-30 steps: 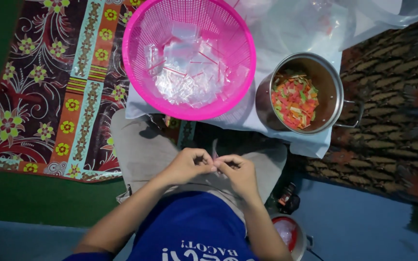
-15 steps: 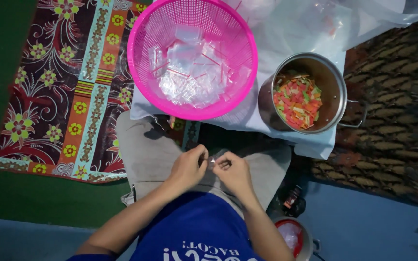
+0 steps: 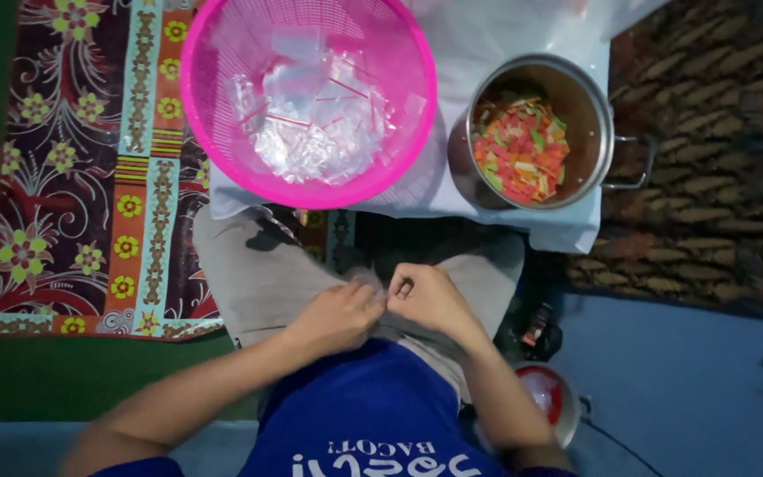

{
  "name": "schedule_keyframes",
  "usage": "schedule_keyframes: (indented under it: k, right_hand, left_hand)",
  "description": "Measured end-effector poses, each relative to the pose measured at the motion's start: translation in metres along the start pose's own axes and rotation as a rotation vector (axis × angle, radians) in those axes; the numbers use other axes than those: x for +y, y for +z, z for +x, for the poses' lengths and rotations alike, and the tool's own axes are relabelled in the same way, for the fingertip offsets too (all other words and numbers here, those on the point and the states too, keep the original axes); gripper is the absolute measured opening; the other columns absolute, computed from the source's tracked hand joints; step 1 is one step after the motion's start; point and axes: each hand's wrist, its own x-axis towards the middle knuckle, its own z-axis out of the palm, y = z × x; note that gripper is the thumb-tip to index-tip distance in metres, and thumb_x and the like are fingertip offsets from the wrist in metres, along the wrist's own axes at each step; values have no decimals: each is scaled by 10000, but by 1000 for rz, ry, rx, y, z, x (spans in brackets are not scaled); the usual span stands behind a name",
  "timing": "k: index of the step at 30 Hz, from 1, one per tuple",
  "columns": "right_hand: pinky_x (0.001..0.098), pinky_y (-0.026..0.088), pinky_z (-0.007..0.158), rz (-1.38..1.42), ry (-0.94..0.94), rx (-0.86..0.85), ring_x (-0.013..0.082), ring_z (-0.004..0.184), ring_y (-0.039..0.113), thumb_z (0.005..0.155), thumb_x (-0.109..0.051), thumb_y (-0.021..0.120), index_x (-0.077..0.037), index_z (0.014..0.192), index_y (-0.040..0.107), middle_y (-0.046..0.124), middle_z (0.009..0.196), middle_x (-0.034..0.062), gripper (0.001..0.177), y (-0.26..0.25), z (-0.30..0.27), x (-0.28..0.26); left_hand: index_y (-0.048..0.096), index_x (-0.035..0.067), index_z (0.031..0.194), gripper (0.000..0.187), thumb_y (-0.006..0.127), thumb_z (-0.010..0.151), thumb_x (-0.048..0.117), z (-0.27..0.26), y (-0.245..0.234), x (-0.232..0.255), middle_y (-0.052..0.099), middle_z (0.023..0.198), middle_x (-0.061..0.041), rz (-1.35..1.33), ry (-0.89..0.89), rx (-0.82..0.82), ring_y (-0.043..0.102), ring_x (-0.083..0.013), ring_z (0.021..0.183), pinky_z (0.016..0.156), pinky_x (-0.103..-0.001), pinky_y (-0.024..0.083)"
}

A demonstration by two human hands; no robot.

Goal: A person is manually filling small plastic zip-lock bags with snacks from a metal pot.

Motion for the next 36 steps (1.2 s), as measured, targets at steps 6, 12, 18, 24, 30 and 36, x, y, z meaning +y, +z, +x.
schedule_keyframes:
  k: [6, 12, 18, 24, 30, 36]
  right_hand:
    - [306, 538, 591, 34, -211, -43, 160, 602, 630, 741, -104, 805, -70, 818, 699, 697, 631, 66, 136, -48, -25, -18]
    - [303, 541, 623, 46, -463, 130, 147, 629, 612, 755, -53, 753, -91, 846, 764, 681, 621, 84, 99, -121, -50, -64]
    - [273, 550, 652, -341, -580, 681, 173, 670, 658, 902, 19, 764, 70, 1041, 795, 755, 873, 134, 151, -201, 7, -40]
    - [428, 560, 776, -599, -279, 564, 361, 794, 711, 699, -69, 812, -12, 1210, 767, 760, 982, 202, 517, -221, 64, -2]
    - [467, 534, 711, -764, -285, 558, 367, 740, 689, 782, -181, 858, -57, 949, 801, 763, 885, 133, 216, -216, 74, 2]
    - [485, 553, 735, -724, -237, 555, 402, 776, 702, 844, -173, 809, -60, 1024, 807, 765, 943, 171, 213, -216, 69, -11]
  left_hand:
    - [673, 83, 897, 169, 592, 934, 226, 43, -55, -33, 591, 839, -100, -111, 273, -130, 609, -309, 833, 692, -395, 541]
    - [713, 33, 992, 135, 583, 984, 68, 121, -127, -44, 633, 960, -154, -230, 395, 116, 625, -339, 913, 771, -403, 520]
    - [712, 52, 1016, 48, 697, 971, 41, 189, -132, -75, 624, 935, -79, -273, 127, 302, 589, -241, 831, 695, -356, 508]
    - [731, 5, 953, 52, 711, 905, 6, 221, -108, -81, 652, 933, -111, -400, 66, 344, 620, -281, 804, 714, -391, 513]
    - [710, 41, 904, 7, 705, 901, 45, 227, -87, -83, 632, 909, -99, -412, 48, 361, 610, -296, 813, 730, -407, 500]
    - [709, 25, 928, 41, 699, 914, 62, 229, -79, -88, 651, 923, -105, -378, 29, 329, 619, -291, 818, 735, -402, 517]
